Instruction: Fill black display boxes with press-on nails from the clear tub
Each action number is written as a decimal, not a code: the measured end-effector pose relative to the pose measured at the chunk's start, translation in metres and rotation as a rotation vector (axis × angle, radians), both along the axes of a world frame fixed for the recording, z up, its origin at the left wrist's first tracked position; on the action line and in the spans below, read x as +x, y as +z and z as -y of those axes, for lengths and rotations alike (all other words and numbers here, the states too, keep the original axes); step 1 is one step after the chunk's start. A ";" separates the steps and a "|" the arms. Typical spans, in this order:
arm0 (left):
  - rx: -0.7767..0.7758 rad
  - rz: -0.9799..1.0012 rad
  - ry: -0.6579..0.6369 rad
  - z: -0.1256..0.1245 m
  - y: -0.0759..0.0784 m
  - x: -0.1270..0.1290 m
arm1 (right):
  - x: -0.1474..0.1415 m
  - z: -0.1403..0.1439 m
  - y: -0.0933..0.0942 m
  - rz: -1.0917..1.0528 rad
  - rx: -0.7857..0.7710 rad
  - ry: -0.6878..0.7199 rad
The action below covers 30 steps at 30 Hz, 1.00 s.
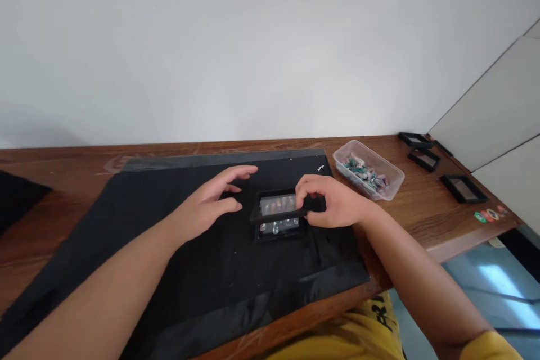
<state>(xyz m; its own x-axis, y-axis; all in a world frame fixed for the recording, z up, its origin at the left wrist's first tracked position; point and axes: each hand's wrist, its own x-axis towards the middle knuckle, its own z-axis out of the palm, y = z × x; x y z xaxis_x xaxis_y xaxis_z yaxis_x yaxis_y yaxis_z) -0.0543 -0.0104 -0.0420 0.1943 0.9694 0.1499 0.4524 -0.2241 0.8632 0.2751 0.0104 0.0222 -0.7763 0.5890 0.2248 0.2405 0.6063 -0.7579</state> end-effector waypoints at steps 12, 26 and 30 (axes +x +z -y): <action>0.046 -0.490 -0.188 0.010 -0.026 -0.002 | -0.003 0.010 0.003 0.126 -0.007 0.053; 0.005 -0.447 -0.251 0.012 -0.022 0.001 | 0.002 0.008 0.002 0.091 0.025 0.039; -0.005 -0.441 -0.250 0.012 -0.020 0.001 | 0.002 0.006 -0.006 0.091 0.073 -0.013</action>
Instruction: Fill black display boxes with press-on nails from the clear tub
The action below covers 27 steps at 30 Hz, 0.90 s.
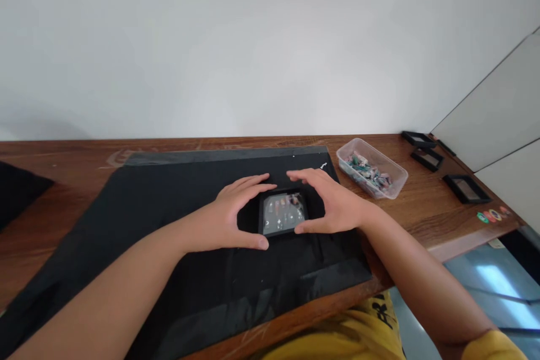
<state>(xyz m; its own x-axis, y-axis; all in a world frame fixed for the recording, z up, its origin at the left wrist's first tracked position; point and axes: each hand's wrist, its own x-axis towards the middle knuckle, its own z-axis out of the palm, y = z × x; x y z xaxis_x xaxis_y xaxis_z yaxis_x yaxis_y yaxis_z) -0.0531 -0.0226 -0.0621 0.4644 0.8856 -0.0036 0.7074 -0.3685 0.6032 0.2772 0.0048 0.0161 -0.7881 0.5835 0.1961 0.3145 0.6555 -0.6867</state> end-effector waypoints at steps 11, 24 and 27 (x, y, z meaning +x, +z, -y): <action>-0.025 0.037 0.015 0.000 -0.001 0.001 | -0.003 -0.001 -0.012 0.164 -0.032 0.021; -0.064 0.043 0.026 0.000 0.001 0.001 | -0.004 -0.001 -0.009 0.155 -0.054 0.016; -0.064 0.043 0.024 -0.001 0.001 0.001 | -0.004 -0.001 -0.009 0.149 -0.055 0.016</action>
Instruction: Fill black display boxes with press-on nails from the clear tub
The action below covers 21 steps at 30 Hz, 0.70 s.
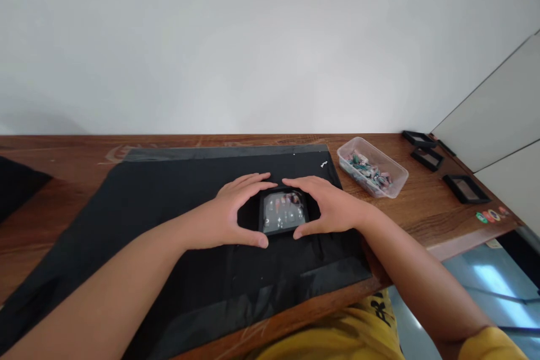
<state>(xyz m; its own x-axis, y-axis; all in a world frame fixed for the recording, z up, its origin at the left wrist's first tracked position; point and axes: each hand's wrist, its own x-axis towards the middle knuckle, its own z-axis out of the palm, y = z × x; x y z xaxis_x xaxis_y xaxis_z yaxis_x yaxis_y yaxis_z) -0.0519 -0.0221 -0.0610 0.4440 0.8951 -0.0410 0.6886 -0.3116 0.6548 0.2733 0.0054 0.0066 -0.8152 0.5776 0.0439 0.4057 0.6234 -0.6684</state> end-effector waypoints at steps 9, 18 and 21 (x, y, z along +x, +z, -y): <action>0.015 -0.014 0.001 0.000 -0.001 0.000 | 0.000 0.000 0.001 0.001 -0.003 -0.010; 0.028 -0.031 -0.003 0.000 0.000 0.000 | 0.000 0.000 -0.002 -0.018 -0.019 -0.011; 0.027 -0.001 -0.006 0.000 0.000 0.000 | 0.000 0.000 -0.001 -0.015 -0.011 -0.013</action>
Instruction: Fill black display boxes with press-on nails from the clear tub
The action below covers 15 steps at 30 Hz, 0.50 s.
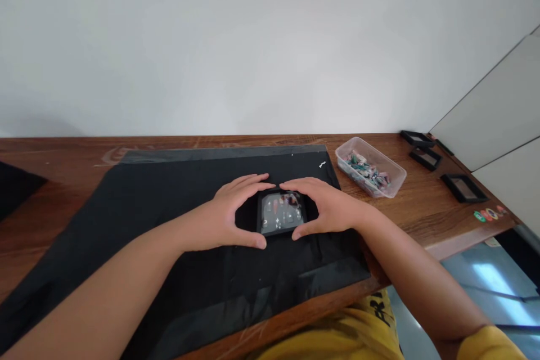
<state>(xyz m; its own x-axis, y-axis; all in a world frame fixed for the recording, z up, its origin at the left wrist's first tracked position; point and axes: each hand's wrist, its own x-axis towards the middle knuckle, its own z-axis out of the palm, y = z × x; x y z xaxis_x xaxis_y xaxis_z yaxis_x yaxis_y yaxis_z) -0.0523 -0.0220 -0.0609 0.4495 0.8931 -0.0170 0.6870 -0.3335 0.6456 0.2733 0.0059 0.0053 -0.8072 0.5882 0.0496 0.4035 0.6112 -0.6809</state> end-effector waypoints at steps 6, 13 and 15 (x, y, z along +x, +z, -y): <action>-0.006 0.016 -0.001 0.000 0.000 -0.001 | -0.001 0.000 0.001 0.006 0.018 0.005; 0.008 0.011 -0.035 0.000 0.000 -0.001 | -0.002 0.000 -0.001 0.043 0.056 0.040; 0.000 -0.001 -0.018 0.002 0.002 0.000 | -0.003 0.001 0.001 0.054 0.065 0.030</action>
